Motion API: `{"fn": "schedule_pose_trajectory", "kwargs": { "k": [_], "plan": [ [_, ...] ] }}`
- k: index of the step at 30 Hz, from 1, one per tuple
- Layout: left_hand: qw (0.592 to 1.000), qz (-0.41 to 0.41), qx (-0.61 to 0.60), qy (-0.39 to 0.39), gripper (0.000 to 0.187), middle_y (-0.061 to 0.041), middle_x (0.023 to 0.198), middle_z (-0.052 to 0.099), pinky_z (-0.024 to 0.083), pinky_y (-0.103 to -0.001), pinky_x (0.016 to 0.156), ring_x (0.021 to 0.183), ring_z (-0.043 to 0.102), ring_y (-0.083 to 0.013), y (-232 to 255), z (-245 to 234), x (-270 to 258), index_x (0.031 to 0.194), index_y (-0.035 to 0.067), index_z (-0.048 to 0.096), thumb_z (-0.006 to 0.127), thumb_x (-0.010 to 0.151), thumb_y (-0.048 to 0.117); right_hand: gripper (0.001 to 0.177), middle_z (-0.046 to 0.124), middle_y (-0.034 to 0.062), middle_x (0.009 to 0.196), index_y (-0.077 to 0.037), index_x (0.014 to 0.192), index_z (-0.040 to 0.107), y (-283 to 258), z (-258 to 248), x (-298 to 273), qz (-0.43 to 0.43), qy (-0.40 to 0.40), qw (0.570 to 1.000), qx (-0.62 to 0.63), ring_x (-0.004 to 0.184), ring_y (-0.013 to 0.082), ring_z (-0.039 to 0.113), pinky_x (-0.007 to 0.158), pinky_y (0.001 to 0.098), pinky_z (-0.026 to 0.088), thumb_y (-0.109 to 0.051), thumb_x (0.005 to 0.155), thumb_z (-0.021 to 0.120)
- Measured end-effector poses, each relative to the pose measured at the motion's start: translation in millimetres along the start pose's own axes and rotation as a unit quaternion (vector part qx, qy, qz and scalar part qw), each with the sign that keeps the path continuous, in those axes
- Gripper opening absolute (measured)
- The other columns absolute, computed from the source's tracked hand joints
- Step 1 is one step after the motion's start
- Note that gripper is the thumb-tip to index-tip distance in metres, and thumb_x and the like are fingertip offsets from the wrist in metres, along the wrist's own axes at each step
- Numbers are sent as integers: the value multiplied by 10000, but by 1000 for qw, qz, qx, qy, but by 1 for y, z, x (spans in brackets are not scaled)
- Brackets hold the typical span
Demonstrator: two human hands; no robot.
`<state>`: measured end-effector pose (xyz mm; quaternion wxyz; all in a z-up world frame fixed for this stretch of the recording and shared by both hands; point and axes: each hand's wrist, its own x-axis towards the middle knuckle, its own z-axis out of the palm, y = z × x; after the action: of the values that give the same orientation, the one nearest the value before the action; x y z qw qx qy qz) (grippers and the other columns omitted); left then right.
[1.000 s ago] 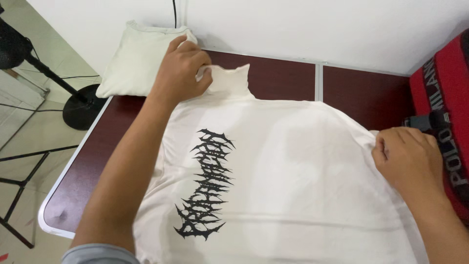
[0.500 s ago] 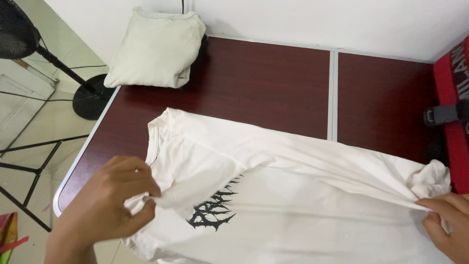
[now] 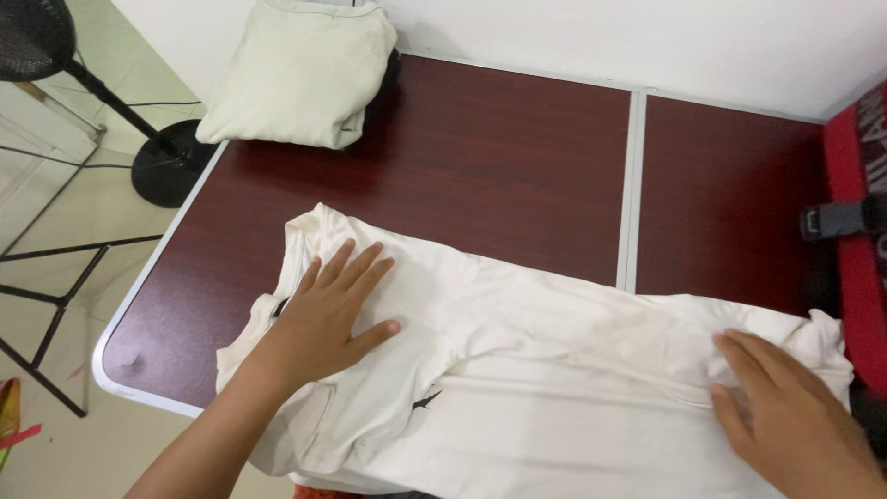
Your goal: The person folds a white t-shirt on a table. They smooth the fabric, fold the sides inward, and then fold the shirt in half from the bottom up. The folded shirt is placed on a stack of other folded clothes.
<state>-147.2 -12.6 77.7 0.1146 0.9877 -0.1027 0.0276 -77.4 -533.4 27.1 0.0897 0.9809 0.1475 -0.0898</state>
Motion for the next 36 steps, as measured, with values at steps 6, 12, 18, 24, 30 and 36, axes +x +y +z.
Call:
{"fn": "schedule_pose_trajectory", "kwargs": {
  "k": [6, 12, 18, 24, 30, 36],
  "plan": [
    [993, -47, 110, 0, 875, -100, 1661, 228, 149, -629, 1162, 1524, 155, -375, -29, 45, 14, 1560, 138, 317, 413, 919, 725, 691, 238, 236, 1604, -20, 1551, 296, -37, -11, 24, 7, -13, 999, 28, 1500, 338, 196, 1180, 413, 253, -391, 976, 390],
    [988, -86, 127, 11, 878, -77, 1665, 251, 185, -630, 1175, 1524, 193, -357, -63, 41, 34, 1579, 174, 330, 431, 893, 714, 659, 204, 258, 1633, 45, 1543, 265, -45, -19, 88, -61, 48, 993, 90, 1530, 379, 174, 1229, 423, 193, -333, 1014, 371],
    [988, -89, 121, -44, 934, -91, 1695, 226, 198, -610, 1118, 1483, 210, -361, -91, 29, 62, 1583, 160, 322, 456, 844, 715, 560, 316, 186, 1618, -19, 1498, 403, -62, -44, 118, -41, 80, 981, 169, 1498, 338, 274, 1189, 454, 262, -291, 1010, 431],
    [973, -36, 226, -42, 707, -52, 1560, 447, 307, -557, 1138, 1467, 366, -299, -27, 5, 86, 1422, 158, 515, 546, 865, 594, 398, 609, 110, 1373, -83, 1293, 610, -40, -64, 86, -19, 258, 957, 134, 1297, 313, 553, 1052, 459, 473, -237, 931, 671],
    [990, 139, 11, 18, 452, -73, 1174, 707, 498, -468, 928, 1087, 646, -290, 86, 14, 123, 1195, 119, 701, 759, 811, 351, 621, 564, 199, 1155, -10, 1268, 531, -25, -79, 68, 186, 163, 963, 110, 1010, 377, 600, 740, 479, 566, -359, 818, 776],
    [989, 132, -21, 57, 330, -38, 999, 704, 506, -414, 715, 850, 645, -240, 122, 51, 146, 1067, 108, 753, 808, 793, 284, 475, 632, 244, 1132, 2, 1240, 543, -6, -64, 67, 235, 88, 956, 153, 984, 439, 688, 802, 522, 581, -374, 970, 650]
  ]
}}
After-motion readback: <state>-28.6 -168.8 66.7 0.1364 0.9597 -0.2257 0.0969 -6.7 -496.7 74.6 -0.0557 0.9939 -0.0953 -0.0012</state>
